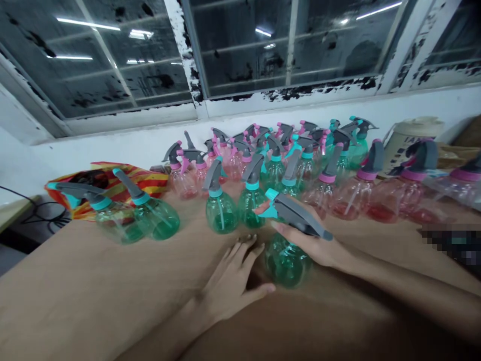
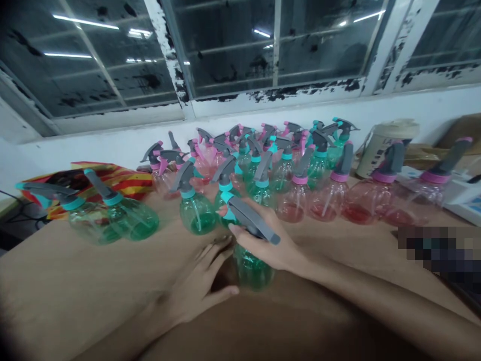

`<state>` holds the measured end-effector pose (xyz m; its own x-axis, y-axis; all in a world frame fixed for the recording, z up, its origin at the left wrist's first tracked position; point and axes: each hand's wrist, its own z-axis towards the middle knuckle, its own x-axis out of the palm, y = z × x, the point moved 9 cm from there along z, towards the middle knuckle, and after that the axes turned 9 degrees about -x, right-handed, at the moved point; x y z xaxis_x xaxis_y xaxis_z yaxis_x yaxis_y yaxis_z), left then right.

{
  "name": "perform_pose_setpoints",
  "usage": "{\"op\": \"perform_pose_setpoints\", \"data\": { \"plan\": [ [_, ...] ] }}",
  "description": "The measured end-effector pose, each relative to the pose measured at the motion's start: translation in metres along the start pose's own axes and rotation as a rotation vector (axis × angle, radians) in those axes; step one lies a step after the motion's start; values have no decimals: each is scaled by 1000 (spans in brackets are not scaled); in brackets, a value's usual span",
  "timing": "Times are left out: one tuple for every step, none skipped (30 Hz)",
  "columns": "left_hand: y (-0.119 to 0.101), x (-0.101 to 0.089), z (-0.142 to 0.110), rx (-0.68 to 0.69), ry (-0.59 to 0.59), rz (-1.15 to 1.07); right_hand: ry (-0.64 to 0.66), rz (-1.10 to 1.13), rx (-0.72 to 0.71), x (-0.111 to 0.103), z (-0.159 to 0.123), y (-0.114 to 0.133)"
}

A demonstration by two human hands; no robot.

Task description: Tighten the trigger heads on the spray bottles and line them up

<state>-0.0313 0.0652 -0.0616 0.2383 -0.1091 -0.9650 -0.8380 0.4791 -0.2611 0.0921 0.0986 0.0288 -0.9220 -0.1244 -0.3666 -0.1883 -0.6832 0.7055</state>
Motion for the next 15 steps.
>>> {"op": "perform_pose_setpoints", "data": {
  "plan": [
    [-1,0,0,6,-2,3,2,19,8,1,1,0],
    [-1,1,-1,12,-8,3,0,33,20,2,1,-1],
    [-1,1,-1,14,-9,2,-5,38,35,2,2,-2],
    [-1,1,-1,12,-7,4,-14,32,52,2,2,-3],
    [0,2,-1,10,0,7,-22,22,70,1,1,-4],
    [0,3,-1,7,7,10,-30,14,80,1,1,-5],
    [1,4,-1,5,13,11,-36,9,80,1,0,-6],
    [1,3,-1,6,13,9,-42,5,72,1,0,-6],
    [1,3,-1,9,8,4,-43,0,62,1,-1,-6],
    [1,2,-1,13,0,-1,-42,-8,50,0,-1,-5],
    [0,1,-1,15,-8,-6,-41,-19,40,0,-2,-5],
    [0,0,-1,15,-12,-8,-42,-29,38,0,-2,-5],
    [0,0,-1,15,-16,-9,-39,-32,38,0,-2,-5],
    [1,0,-1,13,-16,-9,-33,-24,43,0,-2,-5],
    [1,0,-1,10,-14,-7,-21,-8,48,1,-2,-5]
  ]
}}
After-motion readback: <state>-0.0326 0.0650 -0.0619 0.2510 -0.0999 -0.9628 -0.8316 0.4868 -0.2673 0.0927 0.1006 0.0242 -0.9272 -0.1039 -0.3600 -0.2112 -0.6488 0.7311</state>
